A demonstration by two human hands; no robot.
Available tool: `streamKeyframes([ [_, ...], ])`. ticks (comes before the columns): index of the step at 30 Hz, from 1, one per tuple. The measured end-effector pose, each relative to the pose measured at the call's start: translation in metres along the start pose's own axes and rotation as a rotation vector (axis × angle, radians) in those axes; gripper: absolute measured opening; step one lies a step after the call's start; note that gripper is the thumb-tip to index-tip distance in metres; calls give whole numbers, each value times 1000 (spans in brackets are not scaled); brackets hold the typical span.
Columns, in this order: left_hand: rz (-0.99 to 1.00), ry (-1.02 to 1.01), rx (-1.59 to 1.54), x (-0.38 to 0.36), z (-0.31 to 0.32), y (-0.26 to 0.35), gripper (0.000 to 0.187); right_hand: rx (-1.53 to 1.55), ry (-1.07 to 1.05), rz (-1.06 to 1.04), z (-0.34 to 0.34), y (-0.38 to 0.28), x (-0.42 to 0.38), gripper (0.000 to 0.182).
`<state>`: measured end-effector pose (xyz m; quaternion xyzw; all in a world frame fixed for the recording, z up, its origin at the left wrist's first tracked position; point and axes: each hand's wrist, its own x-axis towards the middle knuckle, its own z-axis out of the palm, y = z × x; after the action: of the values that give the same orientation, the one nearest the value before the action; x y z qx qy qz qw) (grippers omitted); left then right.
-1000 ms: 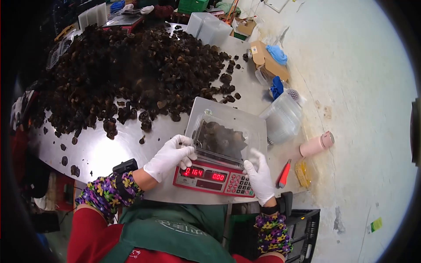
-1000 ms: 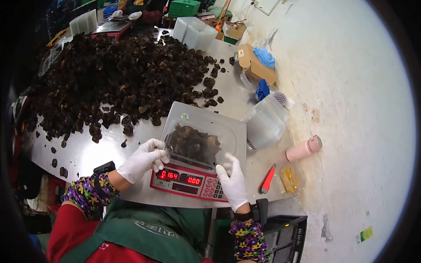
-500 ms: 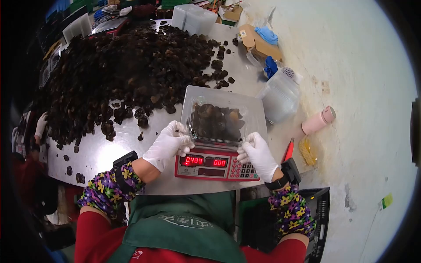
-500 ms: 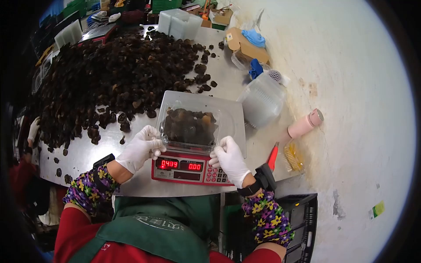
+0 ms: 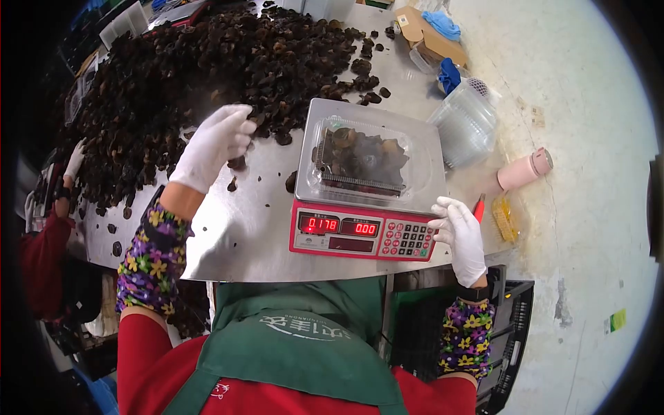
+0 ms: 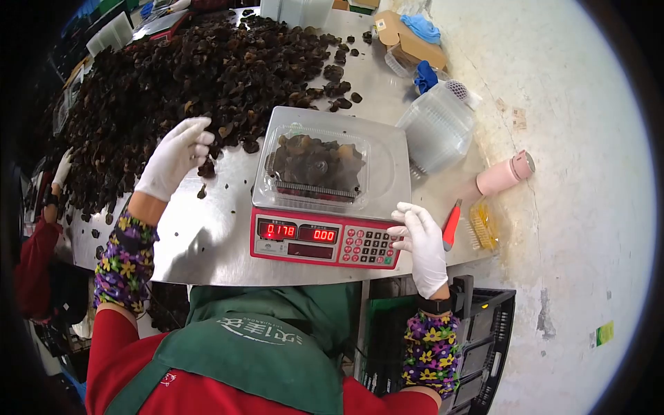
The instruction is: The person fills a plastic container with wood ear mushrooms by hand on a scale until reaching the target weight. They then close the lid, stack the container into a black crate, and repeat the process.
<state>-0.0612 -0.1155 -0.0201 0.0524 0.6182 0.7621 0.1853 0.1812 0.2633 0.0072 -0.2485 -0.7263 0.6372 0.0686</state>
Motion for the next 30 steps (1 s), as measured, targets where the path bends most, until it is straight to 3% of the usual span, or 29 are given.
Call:
streamKeyframes([
  [2,43,-22,76,14,19,4,33,-49,54,-35,11,-1,5,38],
  [4,42,-70,192,29,45,-2,41,-193,-36,7,25,-6,6,44],
  [10,-26,-319,194,47,96,-34,35,124,-92,65,82,8,3,74],
  [15,-35,-243,191,-33,144,-59,19,472,36,-38,66,67,20,77],
  [17,2,-262,238,-53,169,-91,17,643,184,16,66,74,14,77],
  [18,13,-210,239,-53,182,-109,18,800,179,-146,71,106,25,77],
  [20,-176,-230,120,-50,200,-126,19,763,255,-98,66,120,24,75],
  [21,-213,-264,67,-52,212,-131,20,978,205,21,57,122,17,70],
  [22,-251,-291,14,-54,224,-138,21,979,239,33,43,127,12,70],
  [24,-332,-544,-38,-55,231,-152,33,797,279,-98,0,130,-4,68],
  [25,-306,-590,45,-61,238,-145,39,511,476,-45,-26,113,-22,71],
  [26,-275,-632,126,-67,244,-134,44,112,527,-16,-71,126,-38,76],
  [28,-279,-714,187,-66,237,-121,38,-36,652,-10,-137,104,-85,74],
  [30,-326,-717,232,-56,216,-123,33,-104,818,113,-219,132,-146,73],
])
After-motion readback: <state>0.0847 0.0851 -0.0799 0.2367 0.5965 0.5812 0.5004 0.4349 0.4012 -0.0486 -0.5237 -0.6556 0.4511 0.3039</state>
